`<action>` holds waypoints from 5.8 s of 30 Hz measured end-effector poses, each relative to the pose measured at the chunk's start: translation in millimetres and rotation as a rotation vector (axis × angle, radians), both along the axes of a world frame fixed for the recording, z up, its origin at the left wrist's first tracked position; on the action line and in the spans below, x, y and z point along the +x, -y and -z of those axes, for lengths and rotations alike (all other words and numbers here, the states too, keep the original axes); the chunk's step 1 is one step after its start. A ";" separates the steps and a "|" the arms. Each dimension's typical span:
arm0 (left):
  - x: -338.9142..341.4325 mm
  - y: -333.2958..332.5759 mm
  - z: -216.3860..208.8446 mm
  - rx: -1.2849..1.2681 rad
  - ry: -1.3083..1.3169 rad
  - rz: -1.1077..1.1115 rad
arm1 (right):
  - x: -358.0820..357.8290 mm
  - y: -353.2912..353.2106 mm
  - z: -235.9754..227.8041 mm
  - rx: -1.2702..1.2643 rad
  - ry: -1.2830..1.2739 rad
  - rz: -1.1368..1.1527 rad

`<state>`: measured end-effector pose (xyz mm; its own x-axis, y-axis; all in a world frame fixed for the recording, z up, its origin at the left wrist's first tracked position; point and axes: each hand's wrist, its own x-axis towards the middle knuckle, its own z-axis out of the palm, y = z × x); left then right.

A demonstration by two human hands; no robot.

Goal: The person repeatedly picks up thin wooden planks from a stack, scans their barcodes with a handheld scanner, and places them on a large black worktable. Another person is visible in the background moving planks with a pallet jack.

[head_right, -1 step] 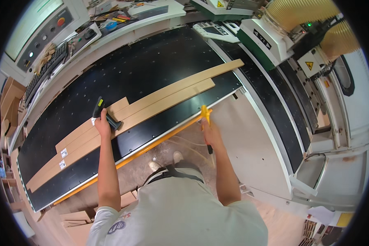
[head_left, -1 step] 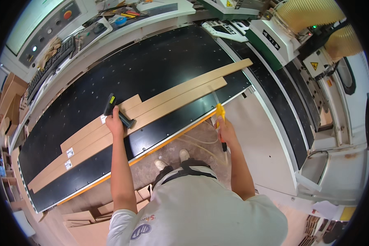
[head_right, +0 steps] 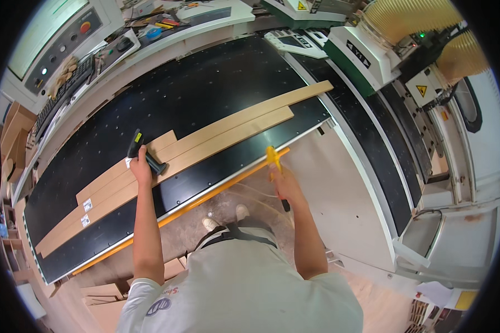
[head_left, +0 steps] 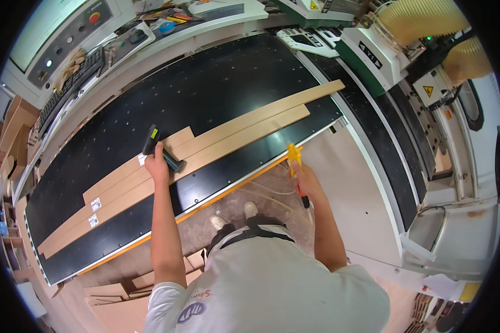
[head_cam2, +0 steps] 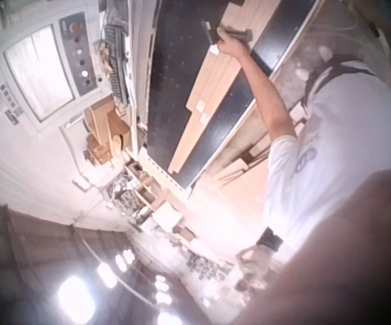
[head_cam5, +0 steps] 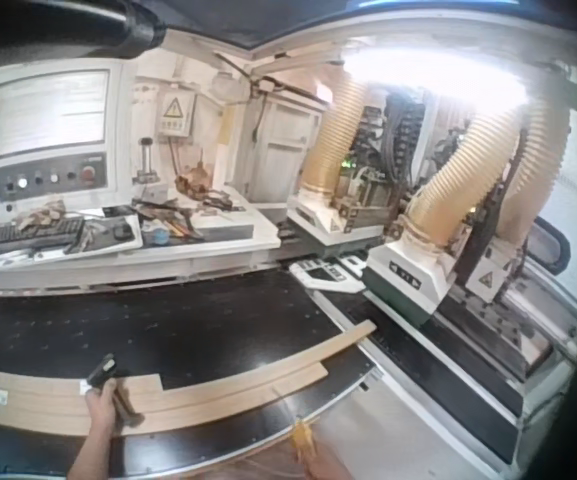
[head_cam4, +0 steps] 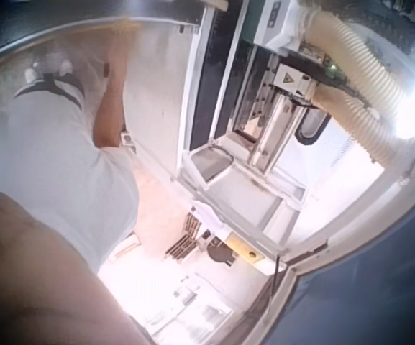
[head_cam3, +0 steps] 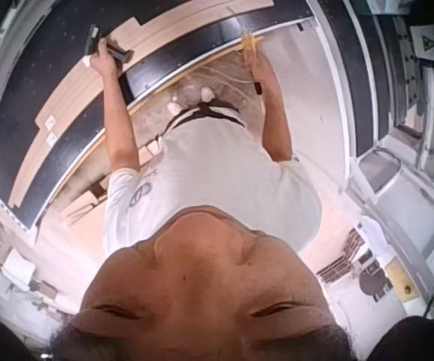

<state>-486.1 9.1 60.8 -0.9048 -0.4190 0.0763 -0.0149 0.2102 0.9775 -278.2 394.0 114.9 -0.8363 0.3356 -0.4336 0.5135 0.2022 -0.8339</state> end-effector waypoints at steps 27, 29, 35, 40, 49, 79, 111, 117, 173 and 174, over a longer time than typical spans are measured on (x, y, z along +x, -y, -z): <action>-5.7 2.6 9.9 0.386 0.003 0.072 | 56.6 -99.8 35.7 -0.167 -0.590 1.260; -6.8 0.1 6.7 0.456 0.077 0.092 | 65.7 -129.0 48.7 -0.165 -0.662 1.460; -6.7 6.4 10.4 0.323 0.082 0.018 | 54.3 -92.8 11.3 -0.050 -0.658 0.845; -12.6 16.8 21.4 0.010 0.048 -0.023 | 31.5 -14.7 -45.7 0.027 0.020 -0.299; -8.7 10.6 9.8 -0.079 0.120 -0.059 | 40.3 43.0 -72.0 -0.148 0.132 -1.059; 3.7 0.6 -10.2 0.017 0.109 -0.029 | 32.3 50.0 -127.2 -0.129 0.048 -0.778; -2.9 4.6 4.9 0.001 0.121 0.039 | -24.8 11.5 79.1 0.422 -0.332 0.449; -3.5 2.4 3.0 -0.052 0.113 0.046 | -39.0 -6.2 84.9 0.430 -0.369 0.523; 1.6 -3.1 2.7 0.217 0.013 0.041 | -143.3 -11.2 62.8 0.419 -0.204 0.524; 1.9 -4.0 1.3 0.225 0.003 0.040 | -143.1 -10.2 61.4 0.416 -0.209 0.523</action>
<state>-484.2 13.0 59.5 -0.9209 -0.3893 -0.0180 -0.0143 -0.0123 0.9998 -421.3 404.1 53.5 -0.5714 0.8201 -0.0291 0.4677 0.2963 -0.8328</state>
